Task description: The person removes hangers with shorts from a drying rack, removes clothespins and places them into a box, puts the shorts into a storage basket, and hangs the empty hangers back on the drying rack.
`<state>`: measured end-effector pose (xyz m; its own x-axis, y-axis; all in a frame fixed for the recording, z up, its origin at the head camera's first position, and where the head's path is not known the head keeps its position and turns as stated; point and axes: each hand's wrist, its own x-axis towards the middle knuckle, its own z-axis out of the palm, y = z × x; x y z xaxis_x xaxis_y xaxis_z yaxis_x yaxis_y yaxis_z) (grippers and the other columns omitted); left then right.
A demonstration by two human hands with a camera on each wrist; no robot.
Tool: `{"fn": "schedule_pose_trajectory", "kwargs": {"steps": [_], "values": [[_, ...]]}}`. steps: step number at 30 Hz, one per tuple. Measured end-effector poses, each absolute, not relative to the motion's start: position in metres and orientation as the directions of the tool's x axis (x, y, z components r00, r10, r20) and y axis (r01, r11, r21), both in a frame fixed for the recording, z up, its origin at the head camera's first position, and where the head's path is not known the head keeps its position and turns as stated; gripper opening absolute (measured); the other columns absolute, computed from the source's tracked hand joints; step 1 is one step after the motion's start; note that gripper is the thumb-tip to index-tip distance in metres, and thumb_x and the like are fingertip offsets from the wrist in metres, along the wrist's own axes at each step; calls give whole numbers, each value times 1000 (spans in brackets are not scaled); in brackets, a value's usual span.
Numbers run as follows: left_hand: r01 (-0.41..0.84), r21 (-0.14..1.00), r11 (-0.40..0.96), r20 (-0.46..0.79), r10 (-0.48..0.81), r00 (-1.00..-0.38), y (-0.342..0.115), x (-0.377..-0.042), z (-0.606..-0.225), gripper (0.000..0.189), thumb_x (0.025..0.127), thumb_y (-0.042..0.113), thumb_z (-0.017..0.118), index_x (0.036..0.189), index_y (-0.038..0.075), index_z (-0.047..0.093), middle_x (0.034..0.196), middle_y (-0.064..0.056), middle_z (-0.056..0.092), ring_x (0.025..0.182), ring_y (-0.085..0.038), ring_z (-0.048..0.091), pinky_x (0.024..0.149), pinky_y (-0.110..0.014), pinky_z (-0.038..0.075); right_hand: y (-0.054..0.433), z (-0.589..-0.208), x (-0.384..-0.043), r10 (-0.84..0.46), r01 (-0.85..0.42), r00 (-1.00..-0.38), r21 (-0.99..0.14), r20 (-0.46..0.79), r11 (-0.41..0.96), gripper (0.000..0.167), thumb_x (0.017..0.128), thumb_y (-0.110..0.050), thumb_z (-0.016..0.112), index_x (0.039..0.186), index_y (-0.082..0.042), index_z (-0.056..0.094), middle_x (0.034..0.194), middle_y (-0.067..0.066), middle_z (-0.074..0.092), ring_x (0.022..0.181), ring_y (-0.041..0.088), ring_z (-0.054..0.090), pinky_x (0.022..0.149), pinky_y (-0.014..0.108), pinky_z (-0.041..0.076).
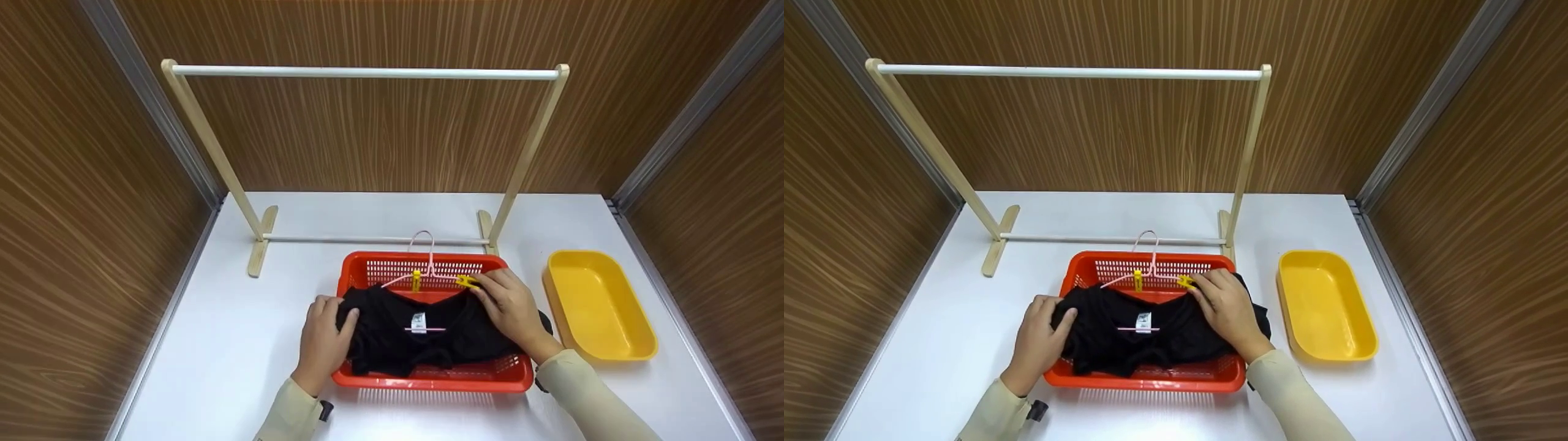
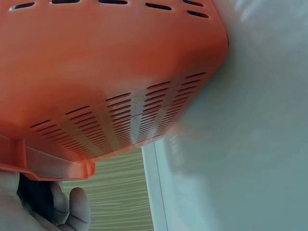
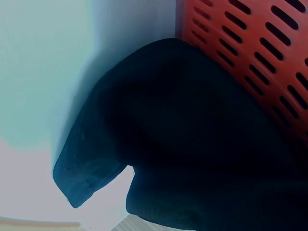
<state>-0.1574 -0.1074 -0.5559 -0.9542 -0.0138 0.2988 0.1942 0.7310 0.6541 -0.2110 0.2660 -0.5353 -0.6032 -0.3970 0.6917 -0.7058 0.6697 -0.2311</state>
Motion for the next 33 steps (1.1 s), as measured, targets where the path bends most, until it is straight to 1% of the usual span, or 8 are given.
{"fn": "schedule_pose_trajectory", "kwargs": {"steps": [5, 9, 15, 17, 22, 25, 28, 33], "values": [[190, 650, 736, 302, -21, -953, -109, -159, -555, 29, 102, 34, 65, 112, 7, 65, 109, -7, 56, 100, -24, 54, 90, -42, 50, 264, -534, -214, -404, -723, -581, -220, 706, 655, 35, 90, -7, 77, 125, -8, 73, 105, 5, 70, 93, 23, 62, 83, 38, 50], [195, 643, 740, 309, -18, -951, -108, -159, -555, 25, 102, 32, 64, 111, 8, 66, 109, -6, 56, 100, -23, 54, 91, -42, 50, 266, -535, -214, -395, -730, -573, -229, 718, 644, 33, 91, -7, 76, 124, -6, 73, 105, 6, 71, 93, 24, 62, 83, 38, 49], [206, 647, 734, 330, -27, -944, -103, -159, -555, 22, 104, 29, 62, 111, 9, 69, 110, -6, 57, 101, -23, 55, 91, -43, 52, 272, -533, -212, -327, -729, -562, -268, 760, 630, 35, 88, -2, 76, 122, -1, 72, 107, 10, 72, 94, 29, 62, 85, 37, 48], [211, 647, 733, 338, -28, -941, -101, -160, -555, 22, 104, 28, 62, 112, 9, 69, 110, -6, 57, 101, -23, 55, 91, -43, 52, 273, -530, -211, -305, -721, -577, -297, 757, 627, 36, 87, 1, 76, 123, -1, 71, 108, 11, 72, 95, 29, 61, 87, 36, 47], [219, 645, 732, 349, -27, -937, -100, -159, -555, 22, 104, 27, 62, 111, 8, 69, 109, -6, 57, 99, -24, 55, 88, -43, 53, 283, -517, -204, -278, -672, -650, -364, 707, 645, 37, 86, 3, 78, 122, -6, 72, 106, 6, 71, 96, 25, 60, 88, 34, 44], [219, 644, 734, 352, -30, -936, -101, -157, -556, 21, 104, 27, 62, 110, 8, 69, 108, -6, 57, 98, -23, 55, 87, -42, 52, 299, -509, -198, -253, -645, -668, -375, 700, 666, 38, 84, 5, 79, 120, -5, 72, 103, 7, 70, 91, 24, 60, 82, 31, 46], [219, 636, 740, 358, -32, -933, -102, -156, -557, 20, 104, 27, 62, 110, 8, 69, 108, -6, 57, 99, -23, 56, 87, -42, 53, 319, -502, -192, -208, -616, -681, -395, 702, 682, 38, 83, 8, 78, 118, -2, 72, 100, 11, 69, 86, 23, 61, 78, 24, 49], [210, 635, 744, 352, -36, -935, -104, -155, -557, 21, 104, 27, 62, 110, 8, 69, 109, -6, 57, 100, -23, 57, 88, -43, 53, 359, -498, -182, -159, -534, -722, -396, 674, 747, 35, 82, 6, 80, 115, -1, 72, 95, 11, 69, 79, 16, 60, 74, 15, 47]]}}
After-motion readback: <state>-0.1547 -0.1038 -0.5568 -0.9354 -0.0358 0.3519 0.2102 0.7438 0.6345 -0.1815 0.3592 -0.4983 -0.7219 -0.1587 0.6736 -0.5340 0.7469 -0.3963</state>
